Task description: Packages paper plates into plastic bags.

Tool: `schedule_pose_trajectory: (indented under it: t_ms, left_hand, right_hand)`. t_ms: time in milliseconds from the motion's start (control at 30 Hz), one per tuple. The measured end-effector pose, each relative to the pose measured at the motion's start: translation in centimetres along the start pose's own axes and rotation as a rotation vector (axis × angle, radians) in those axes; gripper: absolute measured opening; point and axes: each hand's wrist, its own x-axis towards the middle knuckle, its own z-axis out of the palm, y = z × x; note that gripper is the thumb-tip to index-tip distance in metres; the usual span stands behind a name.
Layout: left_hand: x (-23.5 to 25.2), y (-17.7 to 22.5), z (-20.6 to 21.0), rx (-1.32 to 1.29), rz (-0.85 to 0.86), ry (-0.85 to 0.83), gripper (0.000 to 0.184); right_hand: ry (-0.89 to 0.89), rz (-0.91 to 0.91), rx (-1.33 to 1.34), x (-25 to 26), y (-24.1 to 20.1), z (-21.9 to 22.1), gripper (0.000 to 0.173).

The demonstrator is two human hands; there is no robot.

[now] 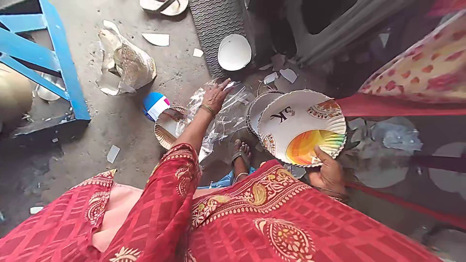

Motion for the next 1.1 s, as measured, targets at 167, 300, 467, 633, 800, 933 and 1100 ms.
schedule_pose_trajectory:
  t_ms: [167, 300, 467, 633, 800, 933, 1100]
  left_hand:
    - [2.1, 0.0, 1.2, 0.011, 0.039, -0.214, 0.026]
    - [0.2, -0.4, 0.0, -0.116, 0.125, -0.126, 0.027]
    - [-4.4, 0.6, -2.5, -0.286, 0.293, 0.18, 0.026]
    - [-9.5, 1.9, -5.2, -0.219, 0.298, 0.35, 0.017]
    - [-12.5, 2.0, -6.0, -0.216, 0.277, 0.292, 0.018]
    - [-13.3, 2.7, -4.8, -0.499, 0.12, 0.213, 0.024]
    - [-13.3, 6.9, -4.0, -0.983, -0.594, 0.302, 0.044]
  right_hand:
    - [-0.02, -0.006, 0.033, 0.3, -0.4, 0.7, 0.031]
    - [-0.054, -0.019, 0.027, 0.2, -0.7, 1.2, 0.028]
    - [-0.068, -0.033, 0.039, -0.8, -1.2, 1.8, 0.03]
    - [-0.082, -0.098, 0.023, -2.8, -3.0, 2.5, 0.031]
    - [-0.174, -0.264, 0.009, -5.5, -6.2, 4.8, 0.042]
    - [-0.268, -0.285, -0.016, -6.1, -6.6, 6.1, 0.042]
    - [-0.297, -0.264, -0.088, -5.5, -4.9, 7.3, 0.045]
